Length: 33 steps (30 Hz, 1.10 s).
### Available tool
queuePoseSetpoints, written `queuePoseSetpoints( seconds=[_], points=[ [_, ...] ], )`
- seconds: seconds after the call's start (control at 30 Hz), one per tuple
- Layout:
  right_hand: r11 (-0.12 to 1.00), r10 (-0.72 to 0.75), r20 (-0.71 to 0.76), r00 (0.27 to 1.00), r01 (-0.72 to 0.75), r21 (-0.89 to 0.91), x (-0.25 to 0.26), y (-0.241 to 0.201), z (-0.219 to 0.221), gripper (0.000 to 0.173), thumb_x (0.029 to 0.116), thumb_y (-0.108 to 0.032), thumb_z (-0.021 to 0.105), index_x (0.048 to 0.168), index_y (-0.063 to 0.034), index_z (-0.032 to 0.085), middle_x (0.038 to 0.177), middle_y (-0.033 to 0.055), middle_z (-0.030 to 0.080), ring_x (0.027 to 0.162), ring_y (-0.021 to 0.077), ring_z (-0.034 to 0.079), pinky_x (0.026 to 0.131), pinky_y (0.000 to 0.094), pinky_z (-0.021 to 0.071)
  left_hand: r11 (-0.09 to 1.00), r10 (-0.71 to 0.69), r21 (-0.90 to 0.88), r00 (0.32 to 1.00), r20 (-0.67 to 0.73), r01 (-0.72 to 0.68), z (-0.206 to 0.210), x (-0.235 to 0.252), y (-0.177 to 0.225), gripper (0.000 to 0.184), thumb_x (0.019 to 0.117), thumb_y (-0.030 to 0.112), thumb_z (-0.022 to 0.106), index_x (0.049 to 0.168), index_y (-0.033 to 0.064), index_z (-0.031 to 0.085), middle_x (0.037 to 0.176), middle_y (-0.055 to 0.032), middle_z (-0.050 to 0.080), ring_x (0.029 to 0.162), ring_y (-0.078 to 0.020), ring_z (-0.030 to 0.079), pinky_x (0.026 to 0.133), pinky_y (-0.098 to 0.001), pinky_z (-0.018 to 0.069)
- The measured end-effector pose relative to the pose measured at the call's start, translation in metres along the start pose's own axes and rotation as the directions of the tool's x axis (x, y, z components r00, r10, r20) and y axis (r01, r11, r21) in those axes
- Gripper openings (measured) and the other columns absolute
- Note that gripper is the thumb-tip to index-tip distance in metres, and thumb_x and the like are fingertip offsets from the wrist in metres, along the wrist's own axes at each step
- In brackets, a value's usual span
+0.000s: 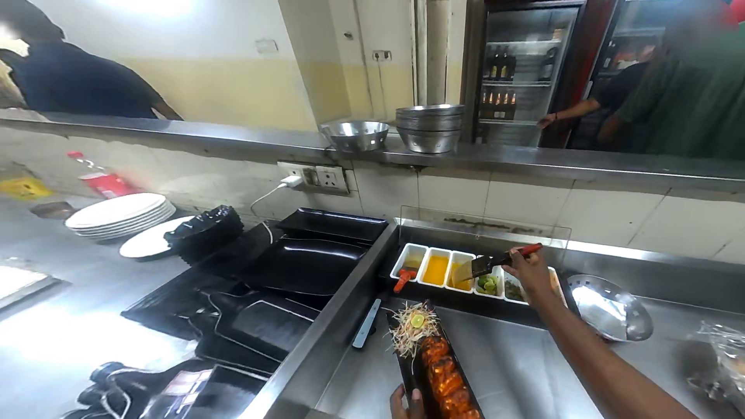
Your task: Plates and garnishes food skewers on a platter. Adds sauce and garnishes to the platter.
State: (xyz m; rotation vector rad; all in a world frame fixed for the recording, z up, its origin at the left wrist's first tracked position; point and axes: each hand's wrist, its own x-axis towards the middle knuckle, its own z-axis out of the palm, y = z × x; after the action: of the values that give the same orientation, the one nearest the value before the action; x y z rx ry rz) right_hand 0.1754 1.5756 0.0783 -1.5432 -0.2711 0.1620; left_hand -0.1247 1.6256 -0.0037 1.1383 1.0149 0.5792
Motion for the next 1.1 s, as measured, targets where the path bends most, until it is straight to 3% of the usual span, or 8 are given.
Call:
queuePoseSetpoints(
  seconds=[0.17, 0.33, 0.47, 0.57, 0.7, 0.8, 0.97, 1.1],
  points=[
    [0.992, 0.100, -0.046, 0.994, -0.096, 0.087, -0.003, 0.000, -0.010, 0.032, 0.1075, -0.014, 0.055, 0.132, 0.0056, 0.052, 0.118, 0.0206, 0.061, 0.092, 0.0239, 0.068, 0.083, 0.0399, 0.0595, 1.000, -0.009, -0.019, 1.000, -0.028, 0.008, 0.008, 0.004, 0.002, 0.045, 0.1105, 0.012, 0.034, 0.150, -0.0074, 0.024, 0.115, -0.0254, 0.054, 0.094, -0.0169, 0.059, 0.085, -0.0332, 0.0515],
    [0.971, 0.157, -0.070, 0.985, -0.141, 0.195, -0.009, 0.002, -0.014, 0.034, 0.1085, -0.015, 0.053, 0.134, 0.0059, 0.048, 0.114, 0.0191, 0.060, 0.086, 0.0208, 0.068, 0.080, 0.0365, 0.0598, 0.998, -0.033, -0.064, 0.996, -0.081, 0.027, 0.022, 0.005, 0.003, 0.043, 0.1109, 0.012, 0.035, 0.149, -0.0055, 0.028, 0.112, -0.0240, 0.055, 0.091, -0.0173, 0.060, 0.082, -0.0334, 0.0521],
    [0.966, 0.205, -0.068, 0.976, -0.191, 0.172, -0.013, 0.014, -0.018, 0.036, 0.1084, -0.016, 0.053, 0.136, 0.0057, 0.046, 0.116, 0.0197, 0.058, 0.086, 0.0213, 0.066, 0.079, 0.0373, 0.0583, 0.997, -0.043, -0.075, 0.991, -0.129, 0.033, 0.036, 0.006, 0.003, 0.043, 0.1111, 0.013, 0.036, 0.150, -0.0044, 0.028, 0.120, -0.0279, 0.054, 0.099, -0.0221, 0.060, 0.088, -0.0372, 0.0511],
    [0.939, 0.242, -0.077, 0.967, -0.213, 0.270, -0.009, 0.020, -0.023, 0.032, 0.1090, -0.015, 0.051, 0.134, 0.0040, 0.046, 0.112, 0.0163, 0.058, 0.080, 0.0183, 0.066, 0.074, 0.0341, 0.0592, 0.997, -0.043, -0.070, 0.984, -0.172, 0.032, 0.048, 0.009, 0.000, 0.044, 0.1117, 0.016, 0.036, 0.151, -0.0036, 0.029, 0.123, -0.0310, 0.055, 0.104, -0.0283, 0.061, 0.091, -0.0434, 0.0503],
    [0.886, 0.285, -0.072, 0.956, -0.234, 0.401, -0.013, 0.007, -0.035, 0.033, 0.1095, -0.015, 0.049, 0.137, 0.0011, 0.041, 0.113, 0.0143, 0.056, 0.084, 0.0175, 0.066, 0.075, 0.0319, 0.0593, 0.994, -0.031, -0.113, 0.973, -0.229, 0.005, 0.068, 0.014, -0.006, 0.045, 0.1117, 0.017, 0.038, 0.151, -0.0029, 0.029, 0.129, -0.0323, 0.054, 0.109, -0.0334, 0.060, 0.094, -0.0481, 0.0494],
    [0.856, 0.281, -0.027, 0.959, -0.238, 0.458, -0.019, -0.001, -0.044, 0.030, 0.1099, -0.016, 0.048, 0.135, -0.0003, 0.042, 0.111, 0.0125, 0.057, 0.087, 0.0171, 0.068, 0.077, 0.0316, 0.0602, 0.990, -0.032, -0.143, 0.963, -0.267, -0.007, 0.081, 0.021, -0.009, 0.045, 0.1120, 0.018, 0.037, 0.151, -0.0025, 0.028, 0.137, -0.0331, 0.051, 0.117, -0.0369, 0.058, 0.098, -0.0512, 0.0479],
    [0.866, 0.268, 0.065, 0.961, -0.270, 0.421, -0.051, -0.003, -0.043, 0.017, 0.1103, -0.013, 0.044, 0.118, 0.0001, 0.052, 0.094, 0.0089, 0.066, 0.077, 0.0156, 0.070, 0.073, 0.0305, 0.0615, 0.989, -0.018, -0.146, 0.954, -0.298, -0.027, 0.088, 0.027, -0.013, 0.045, 0.1120, 0.018, 0.037, 0.151, -0.0019, 0.029, 0.141, -0.0321, 0.049, 0.121, -0.0370, 0.057, 0.100, -0.0511, 0.0470],
    [0.866, 0.341, 0.125, 0.932, -0.363, 0.343, -0.075, 0.020, -0.031, 0.017, 0.1095, -0.008, 0.045, 0.121, 0.0042, 0.049, 0.093, 0.0108, 0.064, 0.073, 0.0154, 0.069, 0.071, 0.0299, 0.0612, 0.992, 0.010, -0.116, 0.956, -0.295, -0.047, 0.087, 0.023, -0.015, 0.045, 0.1116, 0.017, 0.038, 0.151, -0.0031, 0.030, 0.142, -0.0329, 0.048, 0.122, -0.0381, 0.056, 0.102, -0.0520, 0.0464]
  ],
)
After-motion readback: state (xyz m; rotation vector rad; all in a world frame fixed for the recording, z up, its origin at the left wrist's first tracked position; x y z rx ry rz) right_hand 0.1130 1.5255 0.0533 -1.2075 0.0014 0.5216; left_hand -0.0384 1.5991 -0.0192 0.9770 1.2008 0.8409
